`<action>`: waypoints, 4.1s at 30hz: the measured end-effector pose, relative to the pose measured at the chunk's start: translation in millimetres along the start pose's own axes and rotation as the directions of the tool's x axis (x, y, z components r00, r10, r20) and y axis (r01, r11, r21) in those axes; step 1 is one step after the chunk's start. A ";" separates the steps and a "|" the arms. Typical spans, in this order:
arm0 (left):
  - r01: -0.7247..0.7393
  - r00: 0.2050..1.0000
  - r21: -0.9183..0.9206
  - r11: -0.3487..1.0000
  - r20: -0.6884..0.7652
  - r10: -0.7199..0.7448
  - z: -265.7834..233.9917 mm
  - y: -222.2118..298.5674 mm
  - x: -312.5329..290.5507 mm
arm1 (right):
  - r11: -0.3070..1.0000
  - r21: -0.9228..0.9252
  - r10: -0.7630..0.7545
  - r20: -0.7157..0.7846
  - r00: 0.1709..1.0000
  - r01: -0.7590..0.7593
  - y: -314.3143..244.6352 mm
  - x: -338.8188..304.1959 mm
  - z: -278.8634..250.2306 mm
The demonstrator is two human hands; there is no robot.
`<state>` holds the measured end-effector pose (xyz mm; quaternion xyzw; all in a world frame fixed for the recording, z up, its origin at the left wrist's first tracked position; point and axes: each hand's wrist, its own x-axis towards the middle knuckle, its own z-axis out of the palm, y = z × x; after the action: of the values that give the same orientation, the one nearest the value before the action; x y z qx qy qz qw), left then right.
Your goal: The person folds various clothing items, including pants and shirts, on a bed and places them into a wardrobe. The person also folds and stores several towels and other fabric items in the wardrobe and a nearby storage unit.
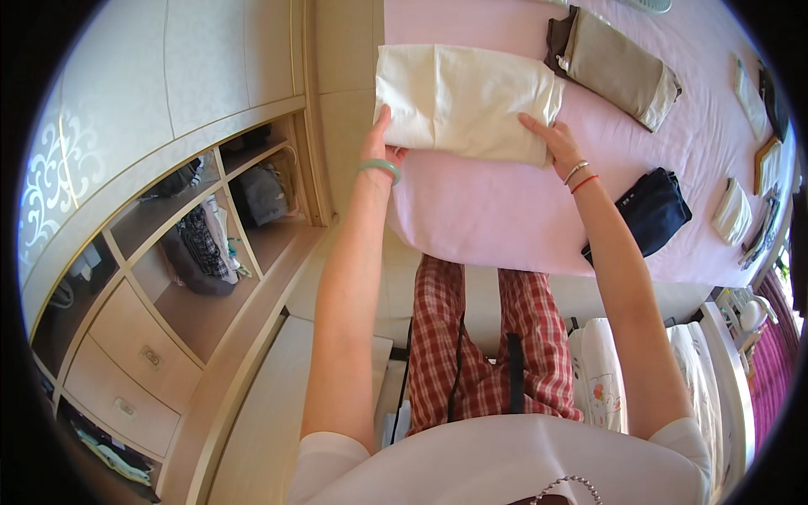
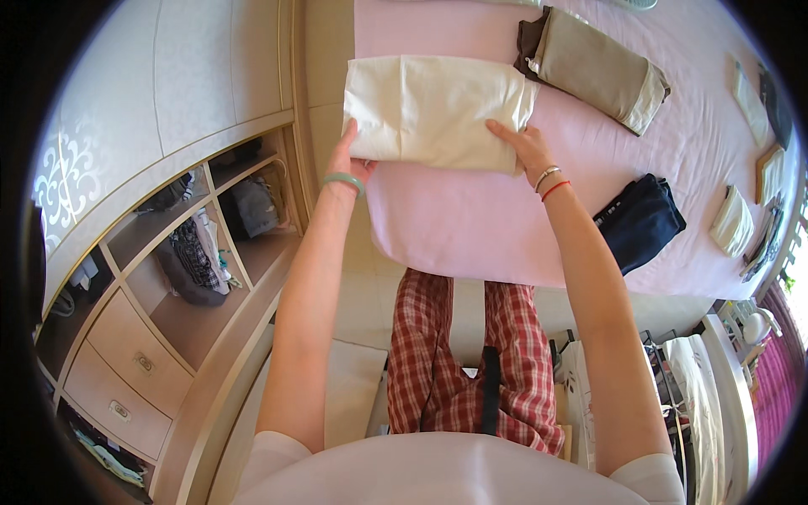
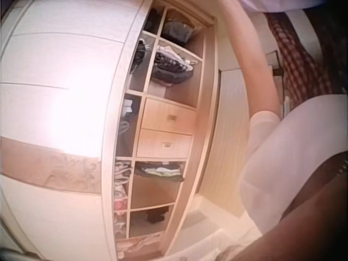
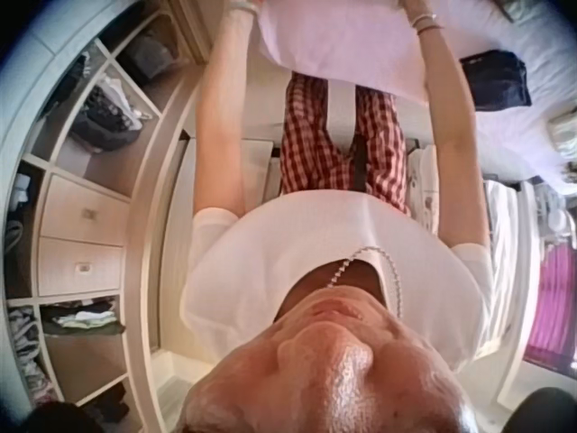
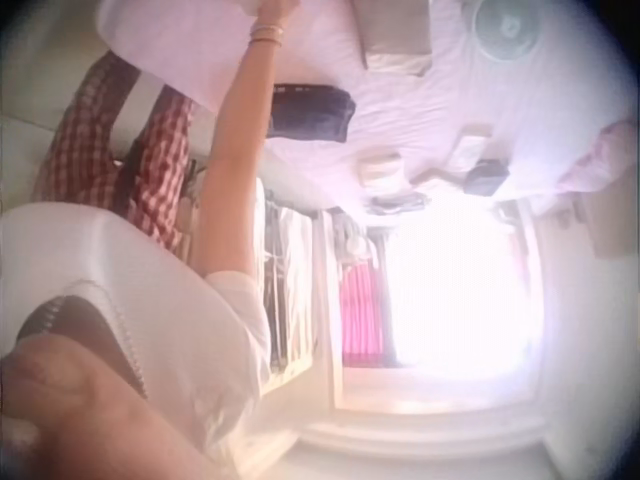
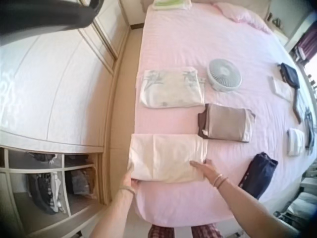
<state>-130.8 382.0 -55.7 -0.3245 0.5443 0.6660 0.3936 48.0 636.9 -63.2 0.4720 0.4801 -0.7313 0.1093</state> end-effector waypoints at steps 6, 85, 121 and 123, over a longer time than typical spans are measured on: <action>0.069 0.966 0.354 0.933 0.211 -0.152 21.9 32.6 -2.3 | 0.995 0.101 0.022 -0.032 0.999 -0.019 -6.7 -8.6 5.8; 0.209 0.922 0.456 0.865 0.202 -0.330 51.9 -338.9 -118.3 | 0.176 -0.974 -0.554 -0.215 0.804 -0.139 88.9 -96.2 -267.7; -0.316 0.913 0.153 0.937 -0.221 0.344 -102.0 -130.0 -195.9 | 0.803 -0.462 -0.204 0.382 0.901 0.377 4.2 -163.4 88.3; -0.466 0.845 0.111 0.878 -0.240 0.478 -130.7 -89.3 -195.8 | 0.683 -0.573 -0.244 0.404 0.882 0.452 -13.8 -161.8 150.4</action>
<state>42.0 229.1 45.1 -0.2556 0.6700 0.6805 0.1506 37.3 475.4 87.8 0.1878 0.7637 -0.5862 0.1947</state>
